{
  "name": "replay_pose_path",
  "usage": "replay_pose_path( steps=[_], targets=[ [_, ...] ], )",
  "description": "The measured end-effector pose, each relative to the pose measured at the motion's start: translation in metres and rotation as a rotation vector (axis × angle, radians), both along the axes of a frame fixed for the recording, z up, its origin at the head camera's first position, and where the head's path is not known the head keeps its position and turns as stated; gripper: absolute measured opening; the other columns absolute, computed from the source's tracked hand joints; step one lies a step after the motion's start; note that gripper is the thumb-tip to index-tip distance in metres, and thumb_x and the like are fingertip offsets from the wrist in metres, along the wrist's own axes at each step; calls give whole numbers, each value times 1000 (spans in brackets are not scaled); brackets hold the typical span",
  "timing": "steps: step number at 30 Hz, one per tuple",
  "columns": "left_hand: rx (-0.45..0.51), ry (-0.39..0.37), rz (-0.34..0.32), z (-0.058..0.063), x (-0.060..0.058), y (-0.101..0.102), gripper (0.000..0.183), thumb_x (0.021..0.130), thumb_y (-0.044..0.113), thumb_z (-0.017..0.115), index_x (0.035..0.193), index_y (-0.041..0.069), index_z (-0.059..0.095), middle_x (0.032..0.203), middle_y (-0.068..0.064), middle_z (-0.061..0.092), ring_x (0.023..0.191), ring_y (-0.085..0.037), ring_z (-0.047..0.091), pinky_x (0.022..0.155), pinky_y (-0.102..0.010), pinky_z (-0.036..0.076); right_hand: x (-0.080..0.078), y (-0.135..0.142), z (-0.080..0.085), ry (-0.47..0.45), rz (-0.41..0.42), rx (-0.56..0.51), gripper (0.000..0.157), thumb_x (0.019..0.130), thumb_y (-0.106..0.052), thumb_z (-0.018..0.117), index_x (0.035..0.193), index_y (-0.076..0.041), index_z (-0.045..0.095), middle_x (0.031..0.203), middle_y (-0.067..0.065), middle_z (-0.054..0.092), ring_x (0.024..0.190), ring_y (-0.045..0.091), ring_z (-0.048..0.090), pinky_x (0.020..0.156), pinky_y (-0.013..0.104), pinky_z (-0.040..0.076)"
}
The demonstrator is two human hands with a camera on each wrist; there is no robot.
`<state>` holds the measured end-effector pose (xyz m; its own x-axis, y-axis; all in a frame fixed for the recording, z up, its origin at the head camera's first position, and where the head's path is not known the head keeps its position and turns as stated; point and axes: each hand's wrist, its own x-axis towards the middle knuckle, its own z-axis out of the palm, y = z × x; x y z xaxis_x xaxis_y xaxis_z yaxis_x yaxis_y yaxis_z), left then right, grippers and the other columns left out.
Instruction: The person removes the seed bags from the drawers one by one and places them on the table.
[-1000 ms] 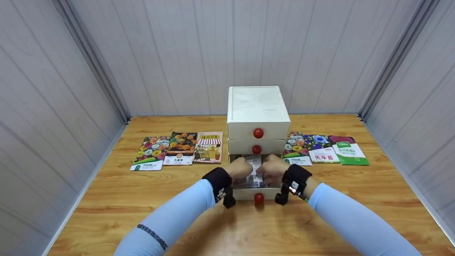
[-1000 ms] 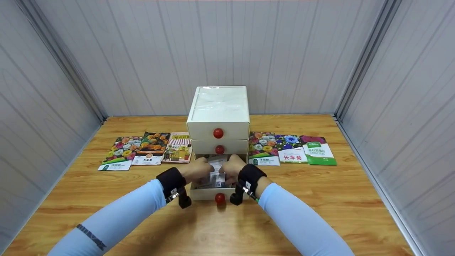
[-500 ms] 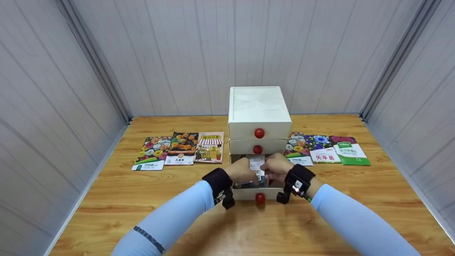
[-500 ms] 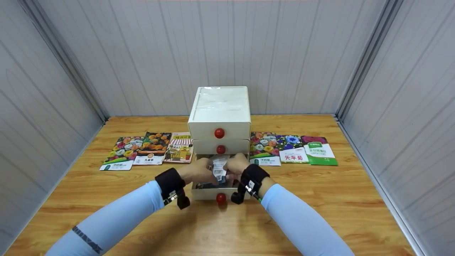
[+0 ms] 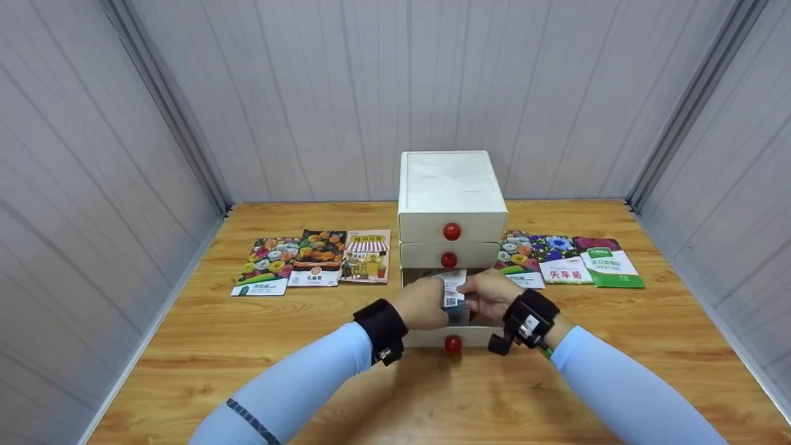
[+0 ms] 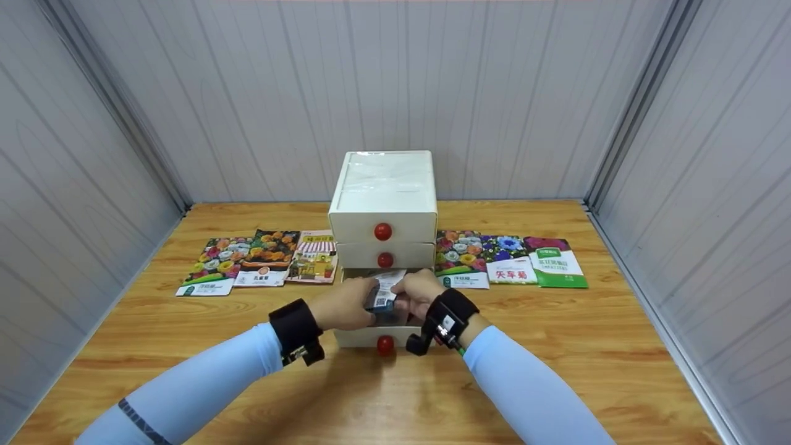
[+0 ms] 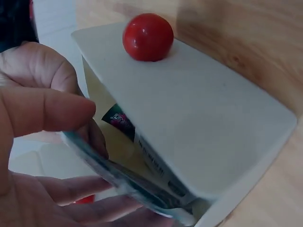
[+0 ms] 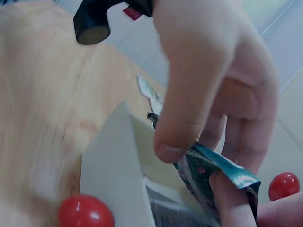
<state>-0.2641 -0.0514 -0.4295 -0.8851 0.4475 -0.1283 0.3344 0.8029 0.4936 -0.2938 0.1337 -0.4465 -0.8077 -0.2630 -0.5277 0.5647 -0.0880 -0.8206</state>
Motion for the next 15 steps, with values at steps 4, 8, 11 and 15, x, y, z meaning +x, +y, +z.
replay_pose_path(
  steps=[4,8,11,15],
  targets=[
    [-148,103,-11,2,8,2,34,87,10,80,119,4,69,105,-8,72,89,-21,67,83,-37,60,6,6,4,-25,11,-86,27,105,10,50,132,14,51,95,13,74,71,11,72,59,13,56],
    [-244,229,-30,1,14,4,36,94,14,81,126,3,69,112,-12,77,97,-25,75,89,-41,65,9,10,9,-23,22,-114,26,107,7,51,132,13,52,95,12,74,68,9,70,59,12,55],
    [-269,372,-65,-1,15,2,29,96,10,81,121,1,70,108,-13,78,94,-26,78,84,-40,67,12,11,9,27,12,-114,16,109,3,53,122,10,60,89,8,76,66,8,70,61,13,57],
    [-288,519,-82,-4,14,-2,20,95,3,79,113,1,71,102,-12,80,87,-27,79,75,-40,67,17,10,7,88,-26,-105,19,113,-8,52,114,4,67,85,6,79,70,12,77,71,21,65]
  ],
)
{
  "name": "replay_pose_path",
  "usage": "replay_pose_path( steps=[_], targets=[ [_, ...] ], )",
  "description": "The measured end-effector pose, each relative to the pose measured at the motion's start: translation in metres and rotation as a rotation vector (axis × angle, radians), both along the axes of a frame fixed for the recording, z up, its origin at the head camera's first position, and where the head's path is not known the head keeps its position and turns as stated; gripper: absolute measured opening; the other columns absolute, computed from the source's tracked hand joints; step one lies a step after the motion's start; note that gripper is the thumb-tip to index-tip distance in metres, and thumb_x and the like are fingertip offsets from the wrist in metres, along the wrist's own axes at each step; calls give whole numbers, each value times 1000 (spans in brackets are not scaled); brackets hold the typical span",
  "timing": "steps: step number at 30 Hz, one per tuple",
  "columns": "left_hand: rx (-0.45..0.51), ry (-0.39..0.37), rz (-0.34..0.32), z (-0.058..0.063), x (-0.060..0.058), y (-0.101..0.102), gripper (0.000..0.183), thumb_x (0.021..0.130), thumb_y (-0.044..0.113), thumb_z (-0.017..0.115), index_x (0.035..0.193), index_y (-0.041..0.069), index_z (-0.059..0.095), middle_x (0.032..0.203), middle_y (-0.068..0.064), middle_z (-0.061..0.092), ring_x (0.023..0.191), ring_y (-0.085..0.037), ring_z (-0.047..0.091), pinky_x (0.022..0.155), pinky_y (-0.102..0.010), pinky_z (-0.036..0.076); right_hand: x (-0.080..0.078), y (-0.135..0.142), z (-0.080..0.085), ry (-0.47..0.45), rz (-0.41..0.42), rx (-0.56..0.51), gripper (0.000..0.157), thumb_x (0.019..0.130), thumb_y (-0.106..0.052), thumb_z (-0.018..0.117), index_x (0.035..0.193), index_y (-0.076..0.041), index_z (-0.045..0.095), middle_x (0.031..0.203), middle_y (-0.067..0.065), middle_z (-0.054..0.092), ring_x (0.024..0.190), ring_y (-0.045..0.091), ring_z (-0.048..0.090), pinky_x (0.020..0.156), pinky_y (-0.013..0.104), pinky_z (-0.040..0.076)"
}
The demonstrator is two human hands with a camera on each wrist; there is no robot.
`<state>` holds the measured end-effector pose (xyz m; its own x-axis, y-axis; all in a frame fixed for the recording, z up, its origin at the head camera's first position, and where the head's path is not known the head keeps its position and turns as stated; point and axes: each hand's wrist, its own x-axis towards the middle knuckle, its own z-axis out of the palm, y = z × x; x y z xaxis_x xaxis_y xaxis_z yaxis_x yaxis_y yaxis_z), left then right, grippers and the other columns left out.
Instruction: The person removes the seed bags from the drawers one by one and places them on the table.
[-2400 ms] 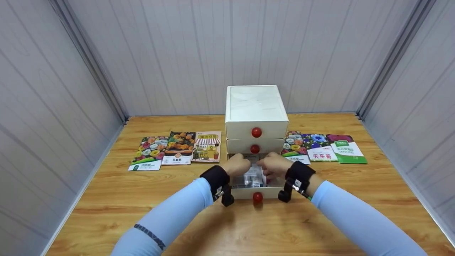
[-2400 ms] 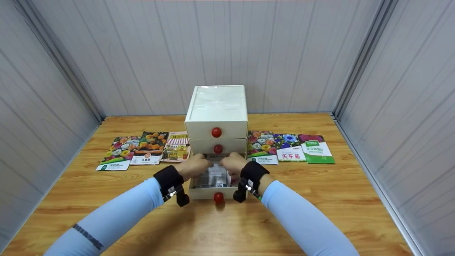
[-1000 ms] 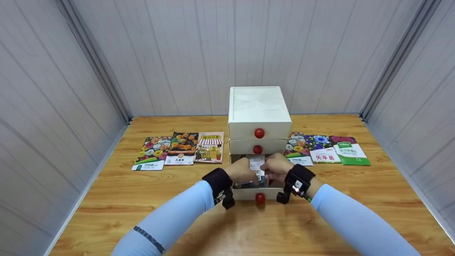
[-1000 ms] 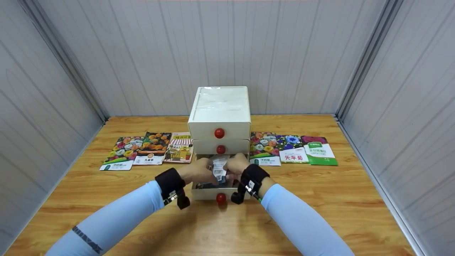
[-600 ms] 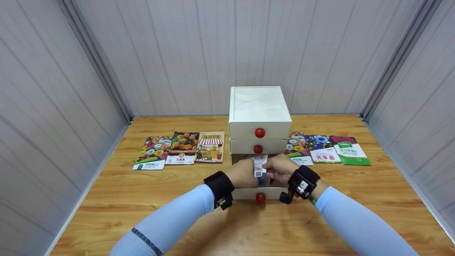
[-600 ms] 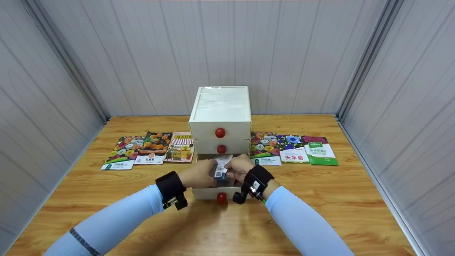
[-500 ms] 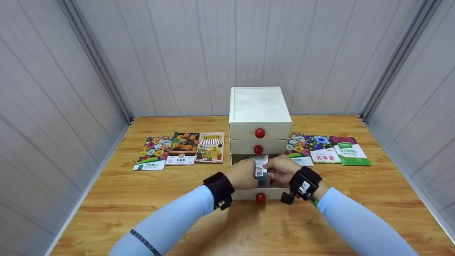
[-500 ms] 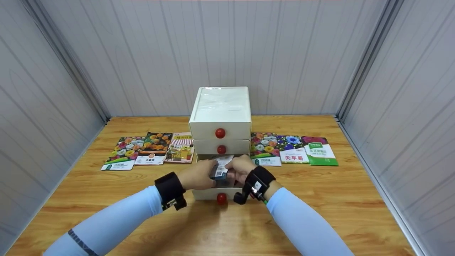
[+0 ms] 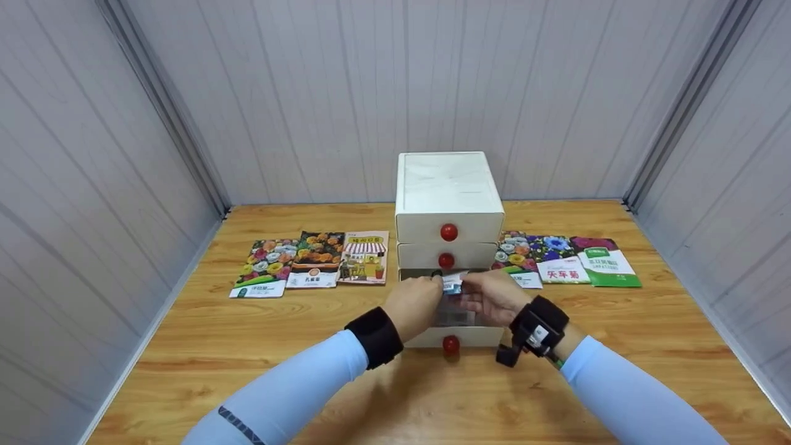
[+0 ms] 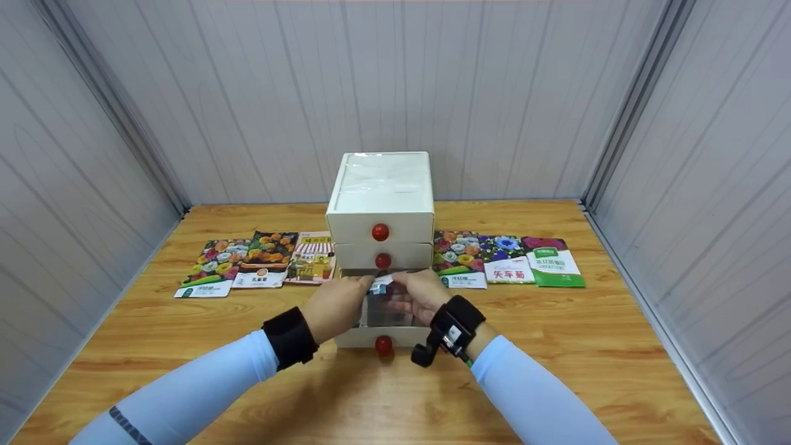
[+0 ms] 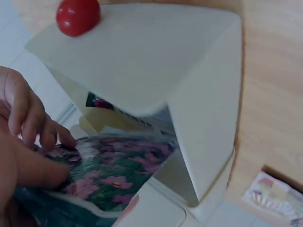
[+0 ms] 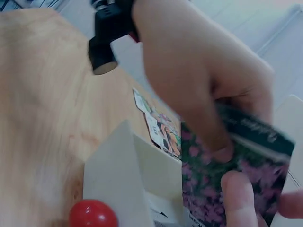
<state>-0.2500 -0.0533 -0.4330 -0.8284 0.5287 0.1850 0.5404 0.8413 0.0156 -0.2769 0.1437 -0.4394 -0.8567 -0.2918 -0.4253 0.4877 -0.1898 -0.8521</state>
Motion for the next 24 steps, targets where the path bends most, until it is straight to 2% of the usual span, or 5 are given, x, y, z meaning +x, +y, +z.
replay_pose_path(
  steps=[8,14,18,21,24],
  targets=[
    [40,76,31,12,-3,-13,7,96,3,76,101,3,72,92,-11,80,80,-27,78,68,-41,66,10,5,-4,18,15,33,37,118,-23,43,139,7,51,97,8,78,84,18,79,82,28,67],
    [149,6,51,30,-1,-24,11,92,4,79,98,2,70,90,-14,77,80,-32,76,68,-46,65,18,7,-4,43,98,49,28,116,-16,45,133,3,58,109,13,79,95,19,80,89,29,66],
    [298,-95,75,42,-3,-30,14,92,-2,76,105,0,72,100,-19,79,90,-36,78,78,-48,67,24,5,-6,71,136,30,25,115,-13,47,126,3,63,106,12,80,93,18,80,89,30,67],
    [474,-179,100,48,-6,-35,21,93,-8,66,112,-2,73,107,-21,79,97,-36,78,87,-48,66,29,1,-9,97,162,32,24,115,-16,50,119,1,67,101,10,79,90,18,79,88,30,67],
    [634,-246,126,49,-10,-39,28,93,-11,56,112,-2,75,107,-20,78,96,-34,75,88,-47,64,33,-2,-12,114,167,53,27,114,-22,55,116,0,69,98,9,79,87,17,79,85,29,67]
  ],
)
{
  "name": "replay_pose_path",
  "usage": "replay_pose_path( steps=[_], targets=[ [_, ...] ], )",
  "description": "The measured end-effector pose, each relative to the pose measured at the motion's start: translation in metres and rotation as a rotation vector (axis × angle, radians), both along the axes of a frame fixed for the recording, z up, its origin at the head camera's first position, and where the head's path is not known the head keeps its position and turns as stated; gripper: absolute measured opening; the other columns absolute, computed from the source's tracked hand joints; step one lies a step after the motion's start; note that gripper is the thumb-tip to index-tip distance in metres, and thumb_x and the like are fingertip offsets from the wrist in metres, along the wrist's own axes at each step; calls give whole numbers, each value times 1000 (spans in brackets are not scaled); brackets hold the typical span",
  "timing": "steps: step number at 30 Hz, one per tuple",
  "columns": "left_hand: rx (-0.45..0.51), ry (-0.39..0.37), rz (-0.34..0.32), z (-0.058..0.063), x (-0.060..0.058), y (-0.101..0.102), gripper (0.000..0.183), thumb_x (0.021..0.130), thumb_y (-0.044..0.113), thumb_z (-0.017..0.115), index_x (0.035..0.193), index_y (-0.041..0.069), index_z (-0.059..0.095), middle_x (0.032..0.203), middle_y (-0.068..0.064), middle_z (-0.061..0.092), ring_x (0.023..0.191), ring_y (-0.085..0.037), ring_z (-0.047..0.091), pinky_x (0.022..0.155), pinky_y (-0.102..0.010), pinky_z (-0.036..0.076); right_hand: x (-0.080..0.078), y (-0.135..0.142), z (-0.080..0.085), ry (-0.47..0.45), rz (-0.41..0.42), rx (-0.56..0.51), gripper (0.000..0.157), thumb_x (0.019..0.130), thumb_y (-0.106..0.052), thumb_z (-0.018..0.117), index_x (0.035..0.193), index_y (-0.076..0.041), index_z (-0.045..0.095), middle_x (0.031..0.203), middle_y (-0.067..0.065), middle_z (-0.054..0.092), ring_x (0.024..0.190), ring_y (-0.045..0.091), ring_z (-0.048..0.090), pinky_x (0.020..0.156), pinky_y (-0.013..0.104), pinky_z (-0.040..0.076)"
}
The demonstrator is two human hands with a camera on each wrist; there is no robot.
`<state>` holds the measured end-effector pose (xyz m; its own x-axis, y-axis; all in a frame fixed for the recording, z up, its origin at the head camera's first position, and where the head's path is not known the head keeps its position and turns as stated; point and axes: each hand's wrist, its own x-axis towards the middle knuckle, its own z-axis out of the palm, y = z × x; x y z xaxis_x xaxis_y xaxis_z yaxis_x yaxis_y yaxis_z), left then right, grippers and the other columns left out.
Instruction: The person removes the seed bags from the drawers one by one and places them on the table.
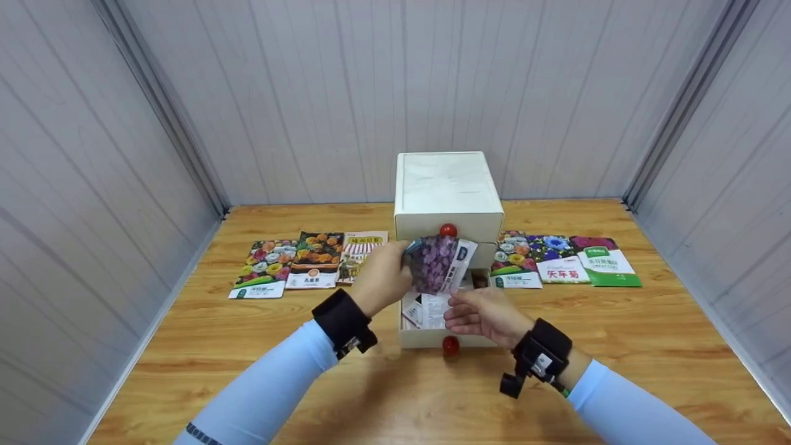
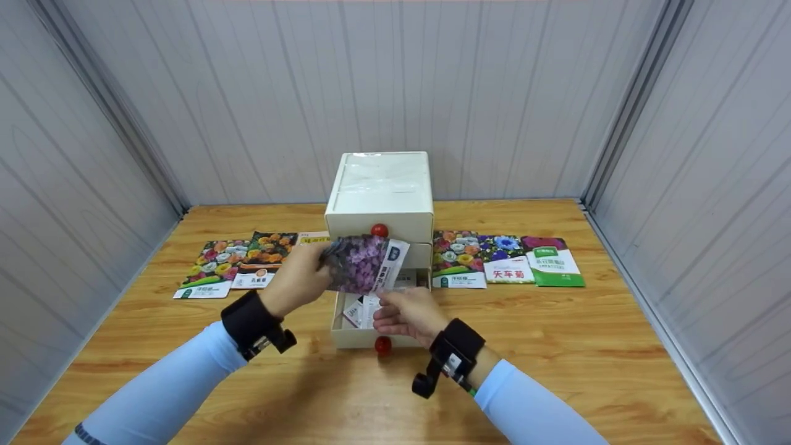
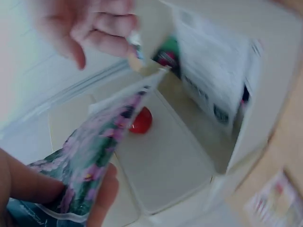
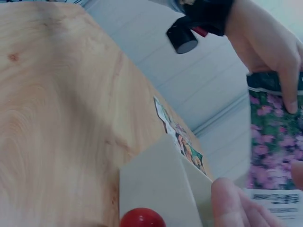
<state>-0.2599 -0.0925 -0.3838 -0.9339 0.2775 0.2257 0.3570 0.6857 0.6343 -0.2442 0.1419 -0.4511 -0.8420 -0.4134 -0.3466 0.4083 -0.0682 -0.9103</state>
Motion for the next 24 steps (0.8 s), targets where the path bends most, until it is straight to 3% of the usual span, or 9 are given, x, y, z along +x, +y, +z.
replay_pose_path(
  steps=[5,10,15,18,21,24],
  targets=[
    [176,-74,21,-4,-2,-4,32,90,-11,52,109,-1,76,100,-13,75,87,-22,66,83,-39,61,6,-2,-6,-8,-14,-13,32,114,-27,59,119,3,66,96,9,80,85,17,80,82,29,67],
    [395,-124,11,-14,-1,-2,14,102,-3,57,98,-4,70,81,-3,62,72,-14,57,68,-28,53,8,-6,-6,0,-71,-132,25,114,-25,59,115,-2,67,97,7,79,88,16,79,88,29,67],
    [666,-290,32,-26,3,4,17,106,2,61,114,-8,72,94,-11,75,80,-13,68,76,-27,62,7,-10,-1,84,-196,-212,19,113,-16,59,106,-5,71,96,6,80,86,15,78,90,28,66],
    [770,-409,49,-32,4,6,16,104,1,64,114,-7,72,100,-12,77,84,-15,72,81,-31,66,6,-10,3,129,-297,-228,16,113,-10,57,121,1,66,103,7,80,88,15,79,90,29,66],
    [805,-503,40,-38,5,6,17,101,0,68,115,-7,73,104,-13,79,88,-17,75,85,-32,66,6,-9,6,168,-373,-226,32,112,-4,56,142,5,53,114,7,78,96,17,80,93,31,66],
    [813,-573,6,-42,6,4,26,100,1,71,124,-6,71,115,-16,79,97,-19,76,92,-34,65,6,-7,7,202,-409,-203,42,111,-2,57,151,8,47,121,7,76,103,18,79,94,32,66]
  ],
)
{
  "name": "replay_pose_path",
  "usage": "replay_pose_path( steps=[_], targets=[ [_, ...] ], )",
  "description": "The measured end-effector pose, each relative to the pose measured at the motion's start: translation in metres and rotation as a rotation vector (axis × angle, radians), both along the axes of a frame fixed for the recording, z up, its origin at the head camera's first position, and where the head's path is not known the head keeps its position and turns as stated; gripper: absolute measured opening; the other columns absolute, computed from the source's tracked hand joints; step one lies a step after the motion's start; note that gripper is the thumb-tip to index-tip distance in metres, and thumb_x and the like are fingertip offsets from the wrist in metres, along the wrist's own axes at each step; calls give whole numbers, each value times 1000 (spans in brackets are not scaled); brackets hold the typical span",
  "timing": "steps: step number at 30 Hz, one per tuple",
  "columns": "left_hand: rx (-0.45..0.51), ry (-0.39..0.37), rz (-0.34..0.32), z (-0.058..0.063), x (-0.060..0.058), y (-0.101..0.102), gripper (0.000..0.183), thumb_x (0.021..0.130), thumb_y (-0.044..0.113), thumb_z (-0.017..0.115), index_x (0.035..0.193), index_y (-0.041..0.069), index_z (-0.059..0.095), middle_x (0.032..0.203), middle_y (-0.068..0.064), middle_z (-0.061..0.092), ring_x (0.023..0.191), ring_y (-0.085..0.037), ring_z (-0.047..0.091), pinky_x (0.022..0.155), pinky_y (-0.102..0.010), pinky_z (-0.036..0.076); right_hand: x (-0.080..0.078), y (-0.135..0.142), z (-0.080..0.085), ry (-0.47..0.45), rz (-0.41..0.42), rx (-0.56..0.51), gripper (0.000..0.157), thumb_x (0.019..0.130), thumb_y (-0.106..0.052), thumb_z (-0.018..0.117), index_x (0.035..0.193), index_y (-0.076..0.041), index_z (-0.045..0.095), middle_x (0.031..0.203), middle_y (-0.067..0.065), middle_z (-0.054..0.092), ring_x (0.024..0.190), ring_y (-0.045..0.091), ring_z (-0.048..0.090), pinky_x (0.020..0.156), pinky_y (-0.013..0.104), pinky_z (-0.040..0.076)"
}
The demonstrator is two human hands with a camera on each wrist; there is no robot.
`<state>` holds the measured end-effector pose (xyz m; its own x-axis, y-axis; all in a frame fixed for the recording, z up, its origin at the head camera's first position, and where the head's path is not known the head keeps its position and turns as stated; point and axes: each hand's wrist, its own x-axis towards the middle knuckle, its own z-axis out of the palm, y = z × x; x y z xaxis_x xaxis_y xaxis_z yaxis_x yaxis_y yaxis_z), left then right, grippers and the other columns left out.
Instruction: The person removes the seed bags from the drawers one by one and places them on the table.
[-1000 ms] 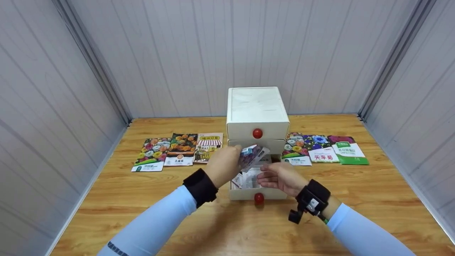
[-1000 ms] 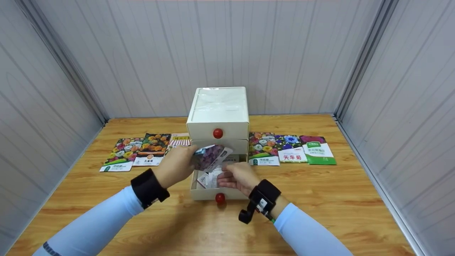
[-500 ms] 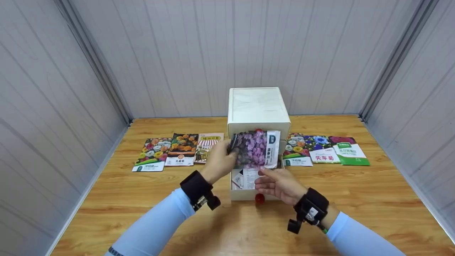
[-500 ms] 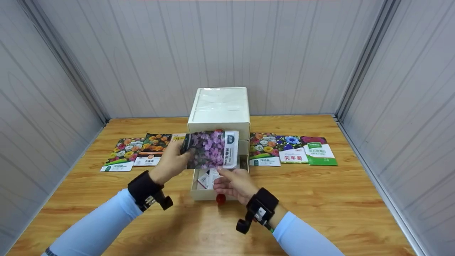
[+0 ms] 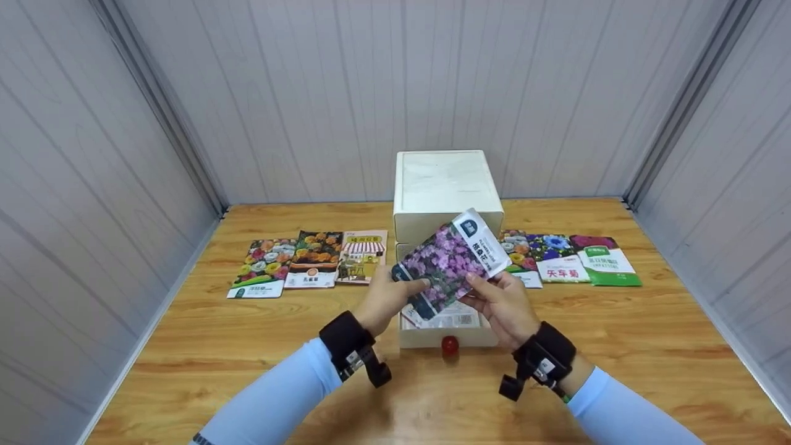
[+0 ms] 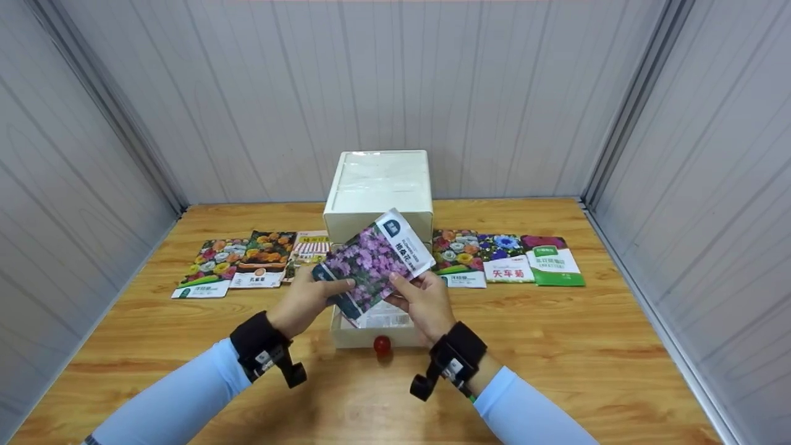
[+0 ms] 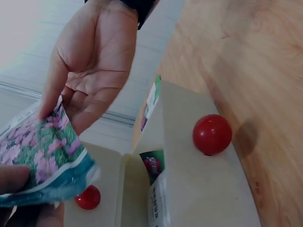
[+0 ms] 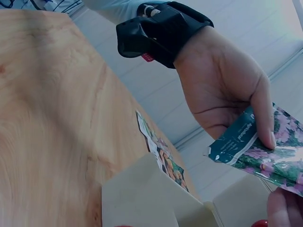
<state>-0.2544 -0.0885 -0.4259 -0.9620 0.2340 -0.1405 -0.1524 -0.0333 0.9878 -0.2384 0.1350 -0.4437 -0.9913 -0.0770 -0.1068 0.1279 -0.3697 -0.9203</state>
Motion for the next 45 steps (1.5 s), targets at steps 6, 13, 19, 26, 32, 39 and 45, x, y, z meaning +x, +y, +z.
replay_pose_path(
  steps=[6,13,19,26,32,39,45],
  targets=[
    [7,-3,-74,-3,1,-7,30,98,2,72,126,-8,71,116,-17,79,97,-20,77,93,-35,66,-1,8,5,91,50,94,43,110,1,57,152,12,47,123,7,76,107,19,79,95,35,66],
    [-41,57,-124,4,-1,-14,32,96,2,72,128,-6,72,109,-11,80,89,-14,75,84,-28,64,-2,16,11,185,154,305,42,110,-1,58,148,15,50,119,8,77,102,17,79,87,34,68],
    [-103,65,-182,3,2,-11,31,99,5,73,130,-2,72,115,-14,80,93,-18,77,89,-35,66,-1,15,7,223,221,386,38,109,-6,64,139,16,60,106,3,80,93,13,78,81,30,68],
    [-133,75,-127,-2,5,-8,19,100,2,71,118,-4,74,105,-13,82,88,-14,76,87,-30,65,-2,10,1,225,217,428,32,106,-8,71,129,14,70,100,3,82,88,12,77,78,28,67],
    [-135,87,-88,-4,7,-12,18,99,0,72,117,-5,75,103,-13,82,86,-14,76,85,-30,65,-2,5,0,220,217,417,29,105,-8,72,125,13,72,98,2,81,87,13,77,80,29,67],
    [-138,109,-50,0,8,-28,17,99,1,73,115,-3,75,100,-11,82,82,-15,77,82,-31,66,-4,7,-2,250,229,367,21,106,-7,69,117,11,72,91,1,79,79,13,77,75,30,68],
    [-158,115,50,6,4,-53,15,97,2,76,112,0,77,98,-10,81,81,-16,76,78,-30,66,-6,14,-8,295,256,491,20,104,-5,71,116,11,73,93,3,79,81,9,75,76,24,66]
  ],
)
